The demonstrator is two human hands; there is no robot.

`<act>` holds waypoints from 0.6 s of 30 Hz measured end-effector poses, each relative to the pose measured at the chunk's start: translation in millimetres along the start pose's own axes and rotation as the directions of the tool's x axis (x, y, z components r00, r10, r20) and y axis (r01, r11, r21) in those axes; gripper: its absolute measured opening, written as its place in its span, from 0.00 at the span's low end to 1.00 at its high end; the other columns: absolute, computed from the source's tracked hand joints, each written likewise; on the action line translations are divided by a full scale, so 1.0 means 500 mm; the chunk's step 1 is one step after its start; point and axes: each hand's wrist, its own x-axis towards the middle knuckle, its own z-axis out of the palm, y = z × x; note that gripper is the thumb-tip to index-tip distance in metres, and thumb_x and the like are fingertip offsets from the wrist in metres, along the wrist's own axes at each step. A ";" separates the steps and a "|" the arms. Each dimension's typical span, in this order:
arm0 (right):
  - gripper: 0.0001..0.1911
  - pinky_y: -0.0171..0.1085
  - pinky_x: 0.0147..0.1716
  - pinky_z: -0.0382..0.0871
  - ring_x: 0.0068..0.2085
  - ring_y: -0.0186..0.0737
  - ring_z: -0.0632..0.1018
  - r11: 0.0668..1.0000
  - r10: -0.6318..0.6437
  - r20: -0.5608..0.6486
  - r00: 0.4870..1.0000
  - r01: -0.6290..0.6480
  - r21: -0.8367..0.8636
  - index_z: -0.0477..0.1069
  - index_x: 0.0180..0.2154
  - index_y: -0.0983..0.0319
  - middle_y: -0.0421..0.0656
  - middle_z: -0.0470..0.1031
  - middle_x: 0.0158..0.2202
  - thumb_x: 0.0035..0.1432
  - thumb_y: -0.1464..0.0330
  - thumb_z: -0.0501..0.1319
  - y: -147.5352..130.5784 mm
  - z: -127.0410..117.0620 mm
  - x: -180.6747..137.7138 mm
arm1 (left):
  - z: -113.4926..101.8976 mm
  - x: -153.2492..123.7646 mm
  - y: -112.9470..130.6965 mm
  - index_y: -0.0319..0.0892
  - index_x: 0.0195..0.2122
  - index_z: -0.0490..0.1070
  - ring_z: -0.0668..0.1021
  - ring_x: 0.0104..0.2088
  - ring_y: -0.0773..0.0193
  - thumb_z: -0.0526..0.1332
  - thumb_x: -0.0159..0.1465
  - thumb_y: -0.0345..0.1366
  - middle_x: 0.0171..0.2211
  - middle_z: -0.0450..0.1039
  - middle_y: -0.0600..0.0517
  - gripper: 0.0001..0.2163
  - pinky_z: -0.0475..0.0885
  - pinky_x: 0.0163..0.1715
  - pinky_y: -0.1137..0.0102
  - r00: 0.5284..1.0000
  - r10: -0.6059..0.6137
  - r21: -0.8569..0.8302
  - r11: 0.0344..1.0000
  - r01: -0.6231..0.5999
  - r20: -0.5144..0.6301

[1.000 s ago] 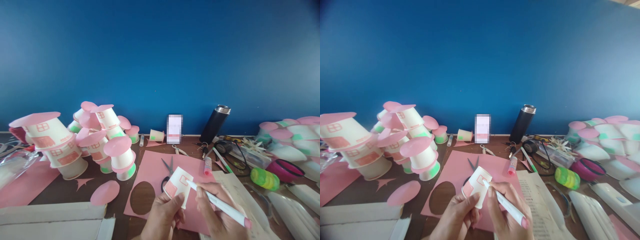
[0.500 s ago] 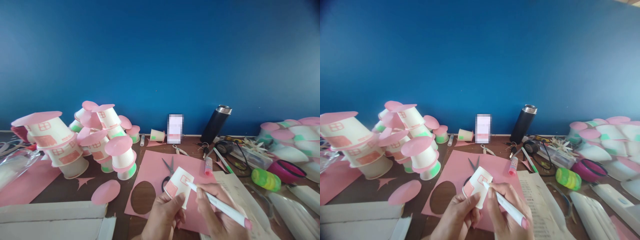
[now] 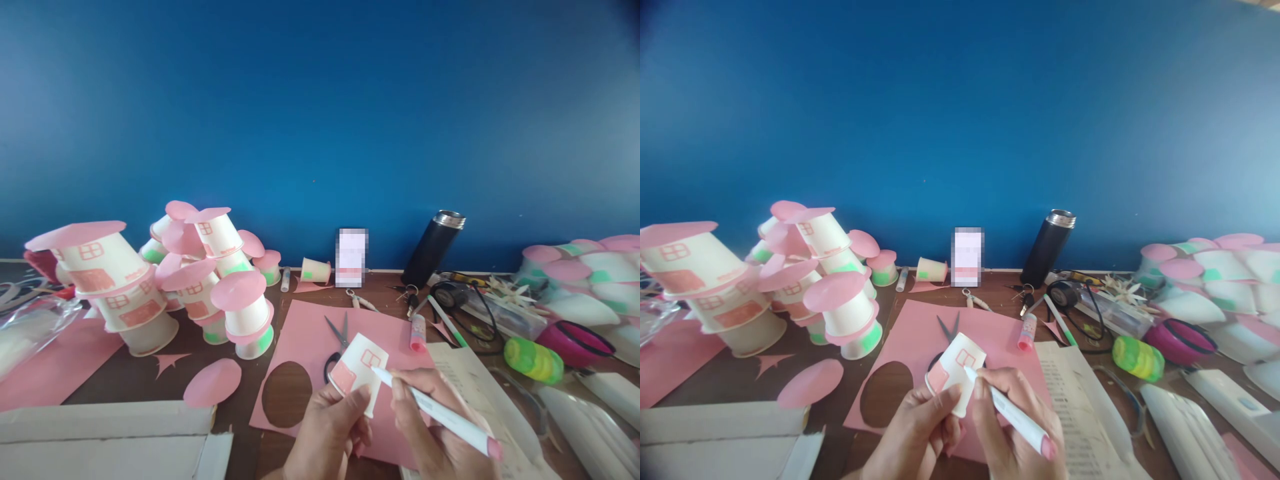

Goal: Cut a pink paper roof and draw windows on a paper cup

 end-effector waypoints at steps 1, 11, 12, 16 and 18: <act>0.04 0.28 0.14 0.64 0.15 0.31 0.69 1.000 -0.026 0.001 1.000 0.026 -0.011 0.70 0.34 0.58 0.34 0.69 0.18 0.60 0.66 0.58 0.000 -0.001 0.000 | 0.000 0.000 0.000 0.38 0.15 0.67 0.61 0.13 0.74 0.70 0.49 0.47 0.10 0.63 0.55 0.19 0.48 0.16 0.72 1.000 0.002 -0.002 1.000 -0.002 0.003; 0.05 0.28 0.15 0.65 0.15 0.31 0.69 0.999 -0.043 0.011 0.999 0.043 -0.017 0.71 0.33 0.58 0.35 0.69 0.18 0.60 0.66 0.58 -0.002 0.003 0.002 | 0.001 0.002 0.002 0.37 0.14 0.67 0.62 0.13 0.74 0.70 0.48 0.47 0.10 0.62 0.55 0.20 0.49 0.16 0.73 1.000 -0.001 -0.023 1.000 0.001 0.004; 0.05 0.29 0.15 0.65 0.15 0.31 0.70 1.000 -0.025 0.005 1.000 0.025 0.004 0.71 0.33 0.58 0.35 0.69 0.18 0.59 0.66 0.58 -0.004 0.002 0.002 | 0.001 0.003 0.003 0.37 0.15 0.67 0.62 0.13 0.74 0.71 0.48 0.47 0.10 0.62 0.55 0.20 0.49 0.15 0.73 1.000 -0.008 -0.033 0.999 0.008 0.002; 0.04 0.29 0.18 0.69 0.18 0.33 0.73 0.985 0.091 -0.105 0.990 -0.073 0.158 0.71 0.35 0.58 0.36 0.71 0.19 0.60 0.66 0.58 -0.008 -0.007 0.004 | 0.001 0.006 0.010 0.36 0.20 0.69 0.63 0.14 0.77 0.75 0.42 0.42 0.14 0.64 0.57 0.18 0.54 0.16 0.78 0.994 -0.099 -0.194 0.977 0.088 -0.048; 0.04 0.29 0.19 0.71 0.19 0.34 0.75 0.978 0.113 -0.167 0.979 -0.080 0.194 0.71 0.35 0.58 0.36 0.71 0.19 0.60 0.66 0.59 -0.010 -0.012 0.006 | 0.002 0.006 0.015 0.35 0.23 0.70 0.63 0.15 0.78 0.77 0.40 0.38 0.16 0.65 0.57 0.18 0.57 0.17 0.80 0.988 -0.139 -0.256 0.959 0.117 -0.070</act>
